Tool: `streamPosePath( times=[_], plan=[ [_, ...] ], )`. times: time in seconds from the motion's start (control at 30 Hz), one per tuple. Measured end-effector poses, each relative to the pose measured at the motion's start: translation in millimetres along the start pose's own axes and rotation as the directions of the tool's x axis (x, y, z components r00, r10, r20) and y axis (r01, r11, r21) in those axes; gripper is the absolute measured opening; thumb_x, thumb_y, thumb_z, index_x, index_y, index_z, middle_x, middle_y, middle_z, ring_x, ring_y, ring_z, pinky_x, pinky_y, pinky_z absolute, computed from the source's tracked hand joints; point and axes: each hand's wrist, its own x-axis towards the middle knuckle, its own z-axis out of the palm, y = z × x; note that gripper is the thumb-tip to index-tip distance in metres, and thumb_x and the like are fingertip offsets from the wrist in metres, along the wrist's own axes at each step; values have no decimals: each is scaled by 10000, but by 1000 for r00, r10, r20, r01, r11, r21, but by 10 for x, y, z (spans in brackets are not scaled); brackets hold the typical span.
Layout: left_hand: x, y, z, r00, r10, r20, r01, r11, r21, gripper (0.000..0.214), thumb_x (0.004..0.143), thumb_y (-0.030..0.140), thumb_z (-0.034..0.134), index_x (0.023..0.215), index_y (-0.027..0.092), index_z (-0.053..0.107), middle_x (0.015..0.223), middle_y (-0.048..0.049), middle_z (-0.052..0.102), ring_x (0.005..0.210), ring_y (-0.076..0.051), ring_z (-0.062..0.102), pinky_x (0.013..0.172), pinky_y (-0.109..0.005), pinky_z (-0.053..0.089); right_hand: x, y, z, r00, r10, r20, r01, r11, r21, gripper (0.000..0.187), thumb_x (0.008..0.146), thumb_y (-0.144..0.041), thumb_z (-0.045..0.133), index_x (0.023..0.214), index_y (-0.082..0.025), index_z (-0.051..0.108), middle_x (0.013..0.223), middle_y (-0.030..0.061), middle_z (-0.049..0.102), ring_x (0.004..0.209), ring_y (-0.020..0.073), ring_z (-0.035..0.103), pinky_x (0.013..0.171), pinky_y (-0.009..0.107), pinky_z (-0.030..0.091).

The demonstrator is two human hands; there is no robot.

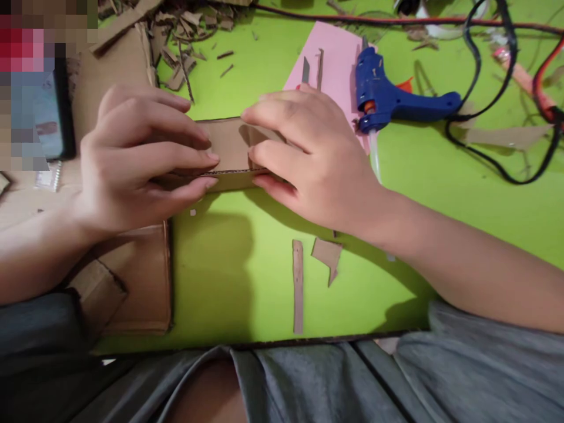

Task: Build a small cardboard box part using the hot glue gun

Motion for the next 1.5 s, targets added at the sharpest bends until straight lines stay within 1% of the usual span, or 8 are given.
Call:
streamPosePath(
  times=[0.37, 0.57, 0.67, 0.9, 1.07, 1.23, 1.4, 1.5],
  plan=[
    [-24, 62, 28, 999, -14, -52, 16, 999, 33, 109, 1068, 360, 842, 1162, 413, 858, 1412, -38, 832, 1303, -333, 808, 1208, -663, 693, 60, -87, -93, 997, 48, 55, -53, 992, 111, 185, 1059, -173, 810, 1182, -310, 819, 1504, 121, 858, 1313, 370, 867, 1108, 582, 770],
    [24, 40, -9, 993, 96, -68, -92, 994, 60, 104, 1034, 242, 895, 1122, 258, 842, 1586, -93, 773, 1479, -349, 773, 1133, -503, 704, 1, -24, 15, 996, 73, -45, -72, 997, 36, 124, 1071, -276, 843, 1182, -319, 809, 1593, 128, 801, 1526, 389, 761, 1177, 633, 749],
    [60, 56, -42, 989, 133, -59, -128, 989, 73, 98, 1050, 269, 875, 1107, 215, 817, 1584, -131, 758, 1478, -365, 771, 1048, -463, 703, 4, -2, 5, 996, 84, -8, -83, 996, 39, 101, 1089, -297, 834, 1178, -330, 797, 1615, 134, 760, 1593, 418, 692, 1019, 639, 792],
    [208, 211, -190, 944, -103, 314, 25, 970, 243, 314, 1192, 415, 574, 1220, 226, 824, 1705, -148, 680, 1575, -457, 673, 1264, -675, 597, 9, -3, -131, 993, 18, 113, -18, 1000, -1, 180, 1133, -185, 807, 1280, -256, 731, 1675, 204, 668, 1645, 496, 631, 1054, 697, 796],
    [250, 194, -188, 925, -127, 359, 50, 975, 215, 343, 1186, 431, 552, 1274, 244, 826, 1658, -110, 746, 1656, -461, 605, 1326, -681, 554, 9, 9, -148, 991, 53, 126, -60, 997, 52, 180, 1124, -211, 838, 1283, -243, 758, 1709, 227, 629, 1691, 499, 587, 1251, 761, 714],
    [306, 216, -194, 909, -174, 378, 100, 973, 208, 304, 1171, 443, 571, 1230, 297, 831, 1573, -60, 818, 1621, -463, 658, 1252, -721, 610, 6, 96, -216, 996, 38, 85, -49, 990, 129, 153, 1155, -272, 791, 1306, -290, 810, 1779, 114, 615, 1702, 428, 591, 1478, 711, 509],
    [341, 280, -205, 894, -208, 397, 115, 962, 246, 302, 1174, 414, 544, 1226, 336, 831, 1583, -39, 812, 1567, -445, 695, 1201, -715, 625, 0, 283, -402, 934, 220, 283, -239, 970, 37, 707, 1126, -263, 653, 1801, -437, 536, 1756, 40, 689, 1433, 330, 794, 1063, 513, 738],
    [332, 278, -199, 894, -221, 389, 134, 962, 239, 272, 1167, 435, 558, 1166, 355, 818, 1581, -11, 813, 1555, -434, 701, 1198, -708, 620, 33, 359, -460, 870, 302, 390, -304, 951, -57, 288, 1188, -379, 592, 1401, -388, 787, 1030, 1, 849, 790, 215, 765, 699, 435, 597]
  ],
)
